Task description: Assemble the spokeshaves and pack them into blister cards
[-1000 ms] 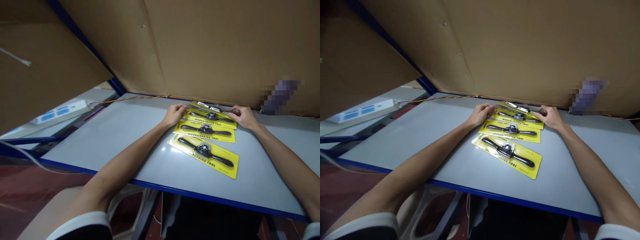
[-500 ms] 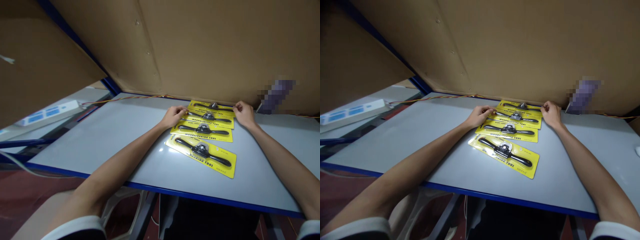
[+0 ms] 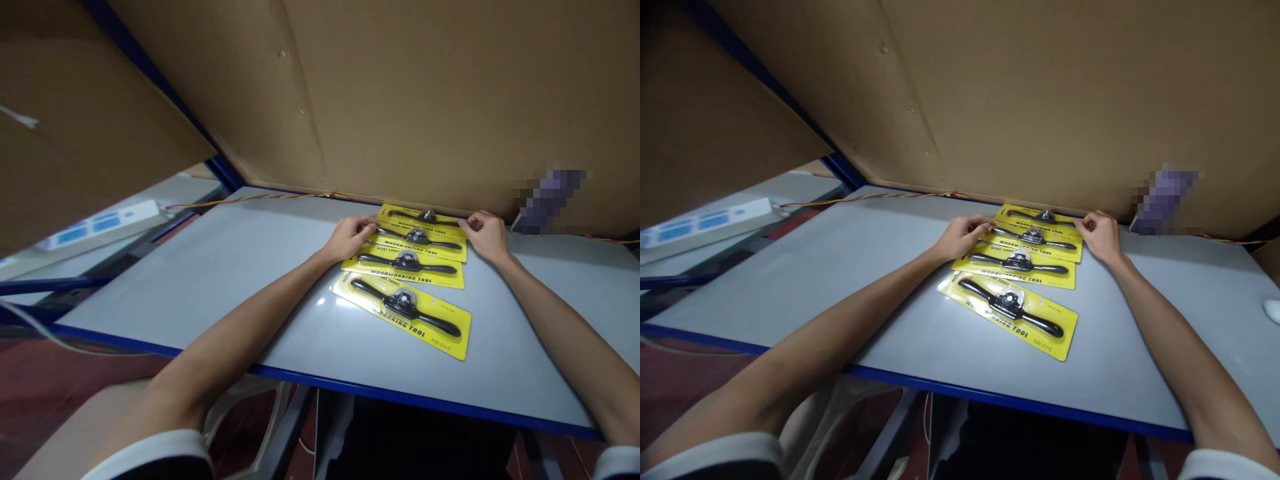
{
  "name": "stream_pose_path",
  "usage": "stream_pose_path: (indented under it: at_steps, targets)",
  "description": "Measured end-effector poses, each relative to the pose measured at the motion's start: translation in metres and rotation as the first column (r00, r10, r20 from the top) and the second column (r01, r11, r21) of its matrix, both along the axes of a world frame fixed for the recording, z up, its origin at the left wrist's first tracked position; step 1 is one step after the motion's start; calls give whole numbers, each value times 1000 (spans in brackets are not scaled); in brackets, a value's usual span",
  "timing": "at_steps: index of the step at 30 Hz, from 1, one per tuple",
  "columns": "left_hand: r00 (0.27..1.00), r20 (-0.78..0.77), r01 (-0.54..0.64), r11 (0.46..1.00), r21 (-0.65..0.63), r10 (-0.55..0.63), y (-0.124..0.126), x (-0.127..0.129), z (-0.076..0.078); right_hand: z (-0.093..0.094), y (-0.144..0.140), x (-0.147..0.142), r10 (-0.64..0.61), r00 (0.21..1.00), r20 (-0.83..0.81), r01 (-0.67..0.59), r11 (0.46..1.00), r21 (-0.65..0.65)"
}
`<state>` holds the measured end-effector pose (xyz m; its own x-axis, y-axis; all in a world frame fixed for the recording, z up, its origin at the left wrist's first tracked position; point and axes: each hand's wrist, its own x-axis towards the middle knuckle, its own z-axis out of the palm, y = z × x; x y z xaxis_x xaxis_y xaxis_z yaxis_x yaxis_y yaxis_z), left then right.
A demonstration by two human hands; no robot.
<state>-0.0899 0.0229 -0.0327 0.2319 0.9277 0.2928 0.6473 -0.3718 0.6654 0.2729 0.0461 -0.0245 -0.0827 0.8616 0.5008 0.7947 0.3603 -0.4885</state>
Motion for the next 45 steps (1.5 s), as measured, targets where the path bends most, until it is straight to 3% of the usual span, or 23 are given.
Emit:
stream_pose_path:
  at_steps: [3,6,8,10,12,14,18,21,24,30,34,40,45]
  targets:
    - [999,-31,27,994,110,-24,-7,1,7,-2,-3,3,-68,994,-81,68,998,4]
    - [976,-135,200,950,239,-171,-20,4,19,0,-9,5,-87,990,-114,88,996,5]
    - [915,-235,386,880,278,-328,-35,11,28,3,-15,4,-51,993,-109,52,999,-2]
    - [806,-356,573,771,276,-472,-52,22,35,7,-23,0,-1,996,-85,1,1000,1]
    - [701,-475,688,680,253,-532,-69,34,39,11,-36,-7,90,995,-38,-89,996,24]
    - [628,-557,742,633,219,-543,-83,45,38,15,-56,-15,249,968,40,-250,968,37]
    - [585,-622,761,617,199,-521,-97,56,32,22,-112,-28,537,813,226,-534,841,-79]
    - [617,-648,744,600,295,-446,-99,59,27,24,-153,-34,572,737,359,-556,816,-157]
    - [650,-644,734,553,395,-404,-100,63,23,21,-174,-37,531,714,457,-489,845,-217]
    - [635,-669,763,452,463,-387,-100,68,20,11,-171,-33,455,772,443,-403,890,-211]
    - [656,-643,752,413,514,-394,-104,71,21,11,-174,-30,458,784,419,-407,889,-211]
    - [643,-630,763,438,476,-435,-121,79,21,18,-184,-31,520,781,346,-467,854,-229]
    - [671,-597,733,515,445,-440,-127,80,22,14,-184,-31,566,751,340,-550,821,-152]
